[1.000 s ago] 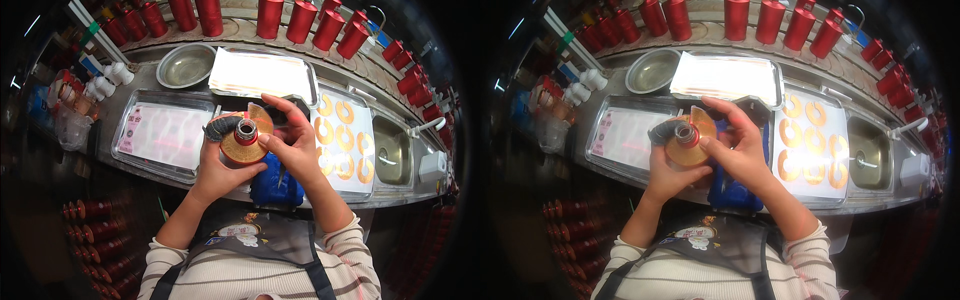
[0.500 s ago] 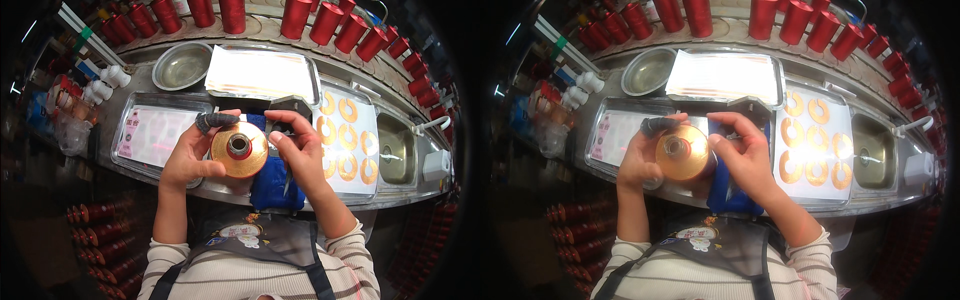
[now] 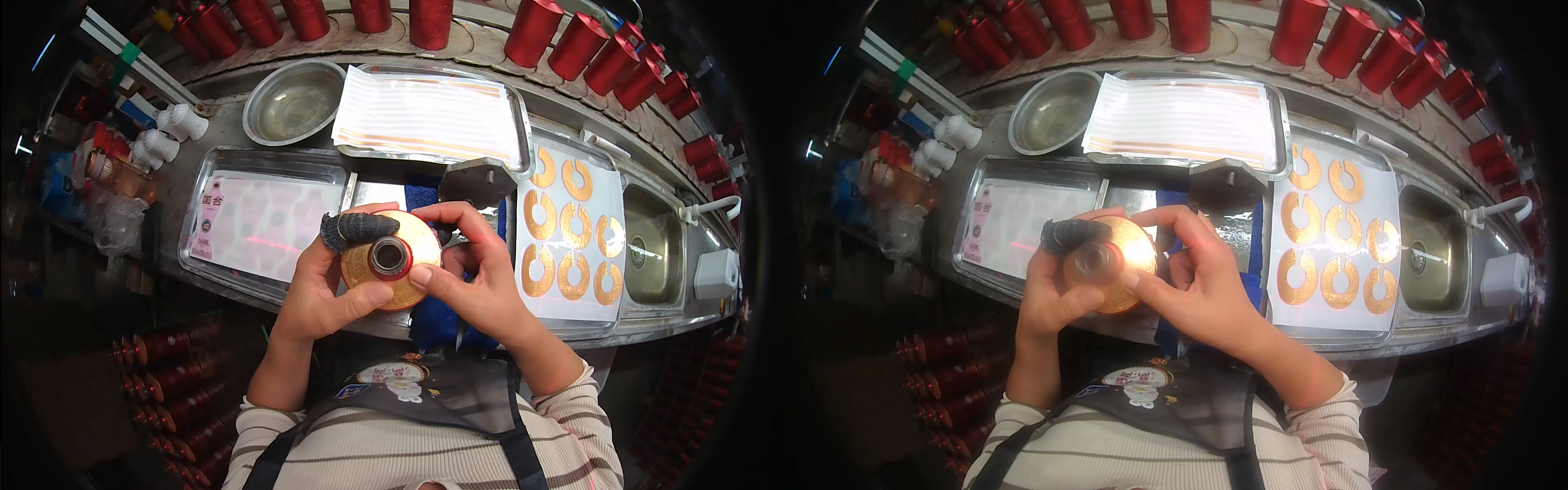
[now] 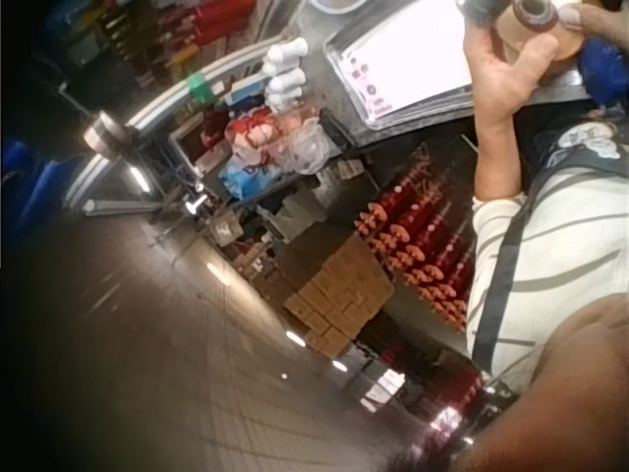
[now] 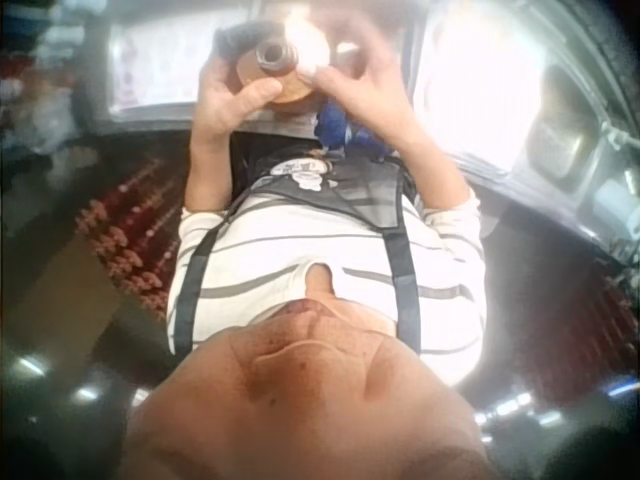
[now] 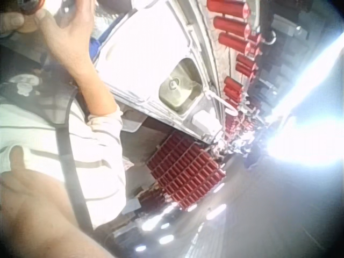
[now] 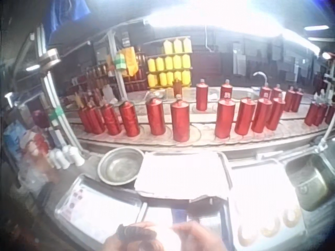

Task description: The person picks a red cylindrical bottle, wipes it with a blue cloth, and applies a gold circular label to the top. They smooth the label, peel off a backing strip, and place the bottle back on the tray. The person repeats this process with another bottle.

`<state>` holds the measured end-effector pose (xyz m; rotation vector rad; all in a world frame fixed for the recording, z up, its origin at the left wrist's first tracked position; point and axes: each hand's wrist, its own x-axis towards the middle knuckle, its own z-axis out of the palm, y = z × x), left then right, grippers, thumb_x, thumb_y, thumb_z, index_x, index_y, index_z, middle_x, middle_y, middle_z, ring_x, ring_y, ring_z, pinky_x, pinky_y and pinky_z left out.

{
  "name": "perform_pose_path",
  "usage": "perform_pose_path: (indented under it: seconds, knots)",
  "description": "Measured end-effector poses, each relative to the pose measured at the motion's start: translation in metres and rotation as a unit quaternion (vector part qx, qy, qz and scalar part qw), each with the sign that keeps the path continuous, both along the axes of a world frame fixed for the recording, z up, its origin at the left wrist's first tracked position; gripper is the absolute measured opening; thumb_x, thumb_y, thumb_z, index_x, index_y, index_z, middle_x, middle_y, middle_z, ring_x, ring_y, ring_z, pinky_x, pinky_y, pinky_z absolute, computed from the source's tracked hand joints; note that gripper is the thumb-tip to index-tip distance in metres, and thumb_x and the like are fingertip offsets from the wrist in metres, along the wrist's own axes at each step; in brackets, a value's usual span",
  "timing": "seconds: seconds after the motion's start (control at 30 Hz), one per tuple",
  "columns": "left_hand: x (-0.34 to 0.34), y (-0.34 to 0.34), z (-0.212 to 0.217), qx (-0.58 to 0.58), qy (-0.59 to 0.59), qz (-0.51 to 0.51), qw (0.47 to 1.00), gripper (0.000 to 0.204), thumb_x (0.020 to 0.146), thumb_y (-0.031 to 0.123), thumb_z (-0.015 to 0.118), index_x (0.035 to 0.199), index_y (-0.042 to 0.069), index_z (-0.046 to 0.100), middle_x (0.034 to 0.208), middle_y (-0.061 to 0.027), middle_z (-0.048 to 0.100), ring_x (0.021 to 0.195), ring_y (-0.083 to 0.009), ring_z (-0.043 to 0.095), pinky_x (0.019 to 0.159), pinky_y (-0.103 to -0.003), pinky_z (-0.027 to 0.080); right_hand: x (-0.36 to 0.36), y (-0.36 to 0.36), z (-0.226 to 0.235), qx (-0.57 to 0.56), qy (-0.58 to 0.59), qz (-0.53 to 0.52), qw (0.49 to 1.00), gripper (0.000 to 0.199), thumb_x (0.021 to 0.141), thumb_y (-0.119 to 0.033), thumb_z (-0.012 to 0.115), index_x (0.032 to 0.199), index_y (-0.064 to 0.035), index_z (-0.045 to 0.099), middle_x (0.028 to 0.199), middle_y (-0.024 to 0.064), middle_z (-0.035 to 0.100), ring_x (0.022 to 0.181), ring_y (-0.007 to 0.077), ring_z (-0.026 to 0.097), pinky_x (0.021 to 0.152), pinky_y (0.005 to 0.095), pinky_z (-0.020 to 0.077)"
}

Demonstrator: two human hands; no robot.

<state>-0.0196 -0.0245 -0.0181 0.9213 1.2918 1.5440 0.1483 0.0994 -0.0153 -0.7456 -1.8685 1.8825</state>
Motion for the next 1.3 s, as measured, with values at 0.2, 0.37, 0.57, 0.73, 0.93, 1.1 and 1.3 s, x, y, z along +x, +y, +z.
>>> perform_pose_path:
  seconds: [0.2,0.37,0.57,0.73,0.93,1.1,1.3]
  knots:
    - [-0.001,-0.002,0.0,0.001,-0.009,-0.002,1.0,0.078,0.074,0.033,0.08,0.137,-0.004,0.052,0.143,-0.0196,0.052,0.126,-0.0265,0.056,0.107,-0.039,0.044,-0.002,0.002,-0.002,-0.047,0.03,0.018,0.998,0.052,0.081,-0.019,0.079,0.125,-0.0034,0.056,0.095,-0.0031,0.055,0.058,-0.0032,0.039,0.053,0.0152,0.0313]
    - [0.002,0.0,0.001,0.004,-0.021,0.001,1.0,0.074,0.076,0.03,0.077,0.137,-0.004,0.052,0.142,-0.0183,0.053,0.125,-0.0254,0.056,0.107,-0.039,0.043,0.003,0.007,-0.002,-0.08,0.035,0.042,0.995,0.052,0.083,-0.016,0.076,0.128,-0.001,0.053,0.106,0.0013,0.059,0.067,-0.002,0.048,0.062,0.0152,0.0402]
    - [0.003,0.0,0.001,0.0,-0.018,0.01,1.0,0.072,0.076,0.027,0.075,0.137,-0.004,0.052,0.138,-0.0167,0.056,0.124,-0.0248,0.057,0.107,-0.039,0.043,-0.001,0.005,-0.01,-0.124,0.06,0.031,0.99,0.048,0.086,-0.011,0.072,0.128,0.0002,0.053,0.12,0.0068,0.058,0.083,0.0026,0.057,0.074,0.0186,0.0478]
    - [0.005,0.0,0.0,0.004,-0.017,0.02,1.0,0.073,0.076,0.026,0.075,0.138,-0.004,0.051,0.136,-0.0163,0.057,0.123,-0.0247,0.057,0.107,-0.039,0.043,-0.002,0.008,-0.009,-0.126,0.055,0.027,0.99,0.045,0.085,-0.01,0.071,0.126,0.0006,0.053,0.116,0.0058,0.058,0.083,0.0029,0.058,0.074,0.0188,0.048]
    - [-0.003,-0.002,-0.005,0.049,-0.033,-0.038,0.998,0.055,0.085,0.01,0.073,0.135,0.001,0.053,0.142,-0.0166,0.052,0.127,-0.0244,0.055,0.107,-0.039,0.044,-0.005,0.007,-0.007,-0.114,0.048,0.014,0.992,0.042,0.084,-0.007,0.069,0.123,0.0009,0.055,0.114,0.0053,0.057,0.079,0.0019,0.057,0.072,0.018,0.0473]
    - [-0.002,-0.002,-0.005,0.049,-0.039,-0.029,0.998,0.056,0.085,0.011,0.073,0.136,0.001,0.052,0.141,-0.0164,0.053,0.126,-0.0237,0.055,0.107,-0.038,0.045,-0.009,0.007,-0.009,-0.115,0.09,0.004,0.989,0.035,0.085,-0.006,0.07,0.117,-0.0025,0.057,0.1,-0.001,0.056,0.069,-0.0021,0.049,0.059,0.0152,0.0396]
    - [0.005,-0.001,0.001,0.011,-0.027,0.006,1.0,0.068,0.079,0.022,0.075,0.138,-0.001,0.05,0.136,-0.0158,0.056,0.124,-0.0241,0.056,0.107,-0.038,0.044,-0.014,0.008,-0.014,-0.139,0.115,-0.004,0.984,0.028,0.085,-0.008,0.071,0.111,-0.0039,0.058,0.096,-0.0031,0.057,0.064,-0.0039,0.047,0.053,0.0139,0.0368]
